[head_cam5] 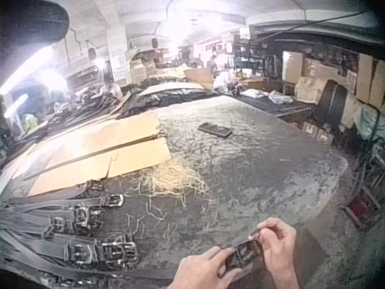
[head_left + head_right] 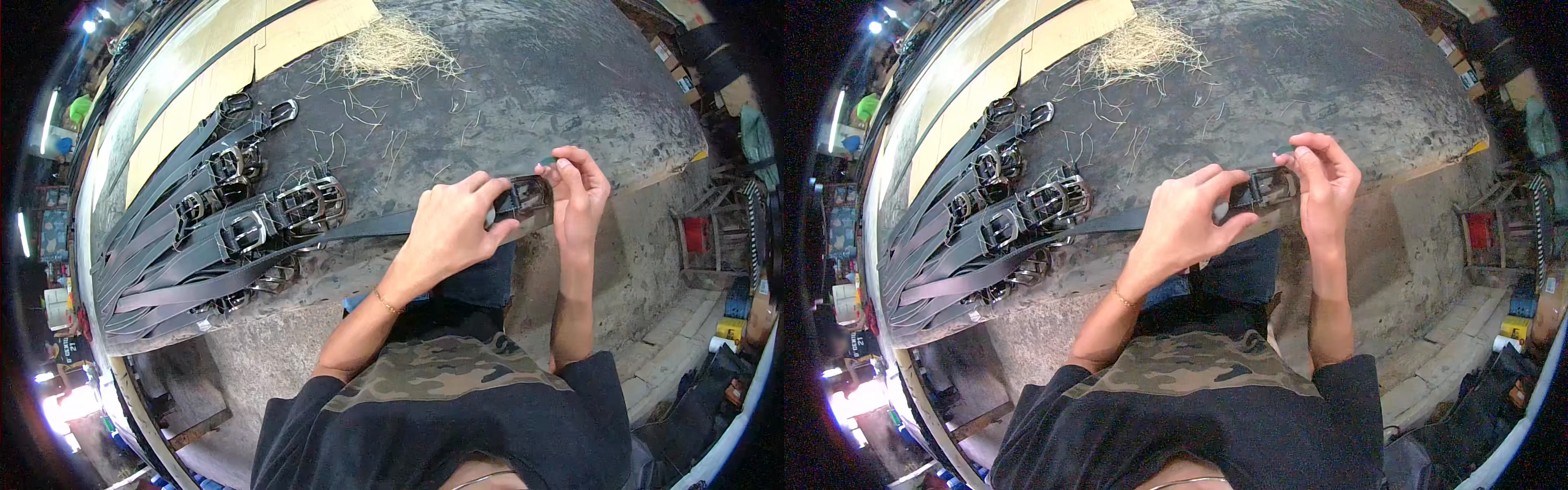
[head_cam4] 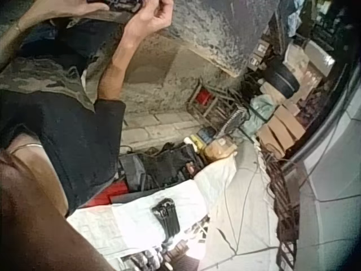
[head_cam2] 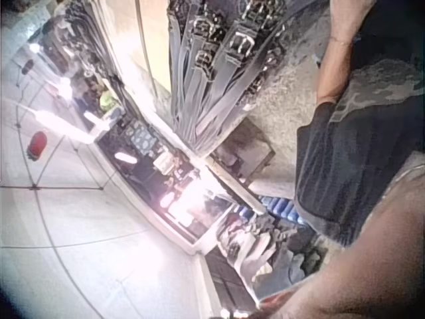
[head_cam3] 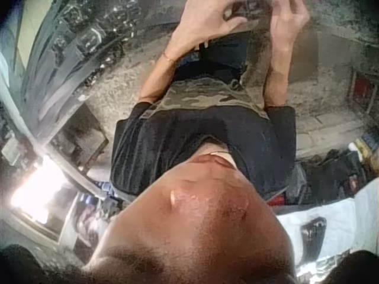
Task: Manually attaching buckles and finishing the ends of leather belts in a workshop.
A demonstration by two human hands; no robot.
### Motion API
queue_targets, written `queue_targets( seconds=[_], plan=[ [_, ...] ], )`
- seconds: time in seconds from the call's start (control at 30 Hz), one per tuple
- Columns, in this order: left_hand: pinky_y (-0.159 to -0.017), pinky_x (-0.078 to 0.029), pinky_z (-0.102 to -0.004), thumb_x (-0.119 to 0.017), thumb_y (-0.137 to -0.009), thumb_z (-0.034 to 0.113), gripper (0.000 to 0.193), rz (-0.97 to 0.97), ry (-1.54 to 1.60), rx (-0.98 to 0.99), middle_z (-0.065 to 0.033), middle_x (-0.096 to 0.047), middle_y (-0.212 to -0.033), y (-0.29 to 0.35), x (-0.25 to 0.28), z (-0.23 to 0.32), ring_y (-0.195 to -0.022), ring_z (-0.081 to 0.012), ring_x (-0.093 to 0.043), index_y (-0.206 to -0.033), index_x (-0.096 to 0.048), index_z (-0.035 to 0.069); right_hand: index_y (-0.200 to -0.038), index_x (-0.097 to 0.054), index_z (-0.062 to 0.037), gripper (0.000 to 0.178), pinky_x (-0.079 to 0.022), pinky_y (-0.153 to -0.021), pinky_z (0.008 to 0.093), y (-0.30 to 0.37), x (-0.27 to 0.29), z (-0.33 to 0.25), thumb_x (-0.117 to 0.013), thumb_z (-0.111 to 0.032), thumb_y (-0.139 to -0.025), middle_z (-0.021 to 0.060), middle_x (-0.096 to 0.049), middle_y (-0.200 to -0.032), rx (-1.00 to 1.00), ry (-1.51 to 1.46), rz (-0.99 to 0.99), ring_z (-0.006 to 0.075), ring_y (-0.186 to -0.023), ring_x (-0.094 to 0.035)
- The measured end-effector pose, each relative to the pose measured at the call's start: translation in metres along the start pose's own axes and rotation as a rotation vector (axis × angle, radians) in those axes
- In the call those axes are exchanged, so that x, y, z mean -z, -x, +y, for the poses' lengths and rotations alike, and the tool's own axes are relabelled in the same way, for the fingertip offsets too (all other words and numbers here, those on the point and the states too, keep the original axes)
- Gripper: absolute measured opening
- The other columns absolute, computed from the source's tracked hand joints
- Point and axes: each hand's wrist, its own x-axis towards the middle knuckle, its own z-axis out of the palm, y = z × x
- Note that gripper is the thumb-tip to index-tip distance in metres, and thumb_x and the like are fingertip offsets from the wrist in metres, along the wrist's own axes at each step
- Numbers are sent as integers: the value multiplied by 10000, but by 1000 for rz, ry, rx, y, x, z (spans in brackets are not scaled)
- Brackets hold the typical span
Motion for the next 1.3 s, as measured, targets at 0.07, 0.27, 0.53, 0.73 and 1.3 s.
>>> queue_targets(
  seconds=[0.07,0.27,0.53,0.73,1.3],
  plan=[
    [-618,-512,-400,-762,-746,218,300,42,-78,-55,-87,-605,-825,4,-5,2,-709,-299,-641,-1010,-681,98,-974,-638,66,117,-564,-749,306,3,-1,-3,-544,56,-906,78,-613,-929,6,60,22,163,-781,-624],
    [-511,-499,-335,-738,-696,41,260,174,-109,-357,-39,-575,-810,13,-19,-15,-649,-205,-624,-939,-687,115,-932,-630,52,108,-528,-715,262,14,-6,1,-534,79,-892,45,-580,-898,68,151,-28,122,-791,-598],
    [-580,-520,-346,-725,-696,-10,247,285,-56,-277,-68,-597,-856,18,-18,-14,-696,-246,-637,-924,-662,63,-875,-642,29,185,-377,-584,190,17,-3,1,-539,160,-794,20,-535,-828,188,447,-219,51,-705,-480],
    [-619,-516,-364,-724,-719,-9,216,275,-39,-225,-82,-592,-878,17,-18,-13,-738,-270,-635,-908,-640,53,-854,-633,31,172,-386,-578,190,18,-4,2,-549,152,-767,43,-572,-841,209,489,-248,52,-699,-506],
    [-622,-510,-365,-696,-779,-20,142,387,41,-149,-102,-596,-877,9,-21,-12,-729,-298,-638,-883,-621,41,-823,-629,15,122,-398,-577,196,13,0,-3,-577,113,-773,39,-606,-830,189,613,-286,58,-668,-516]
  ],
)
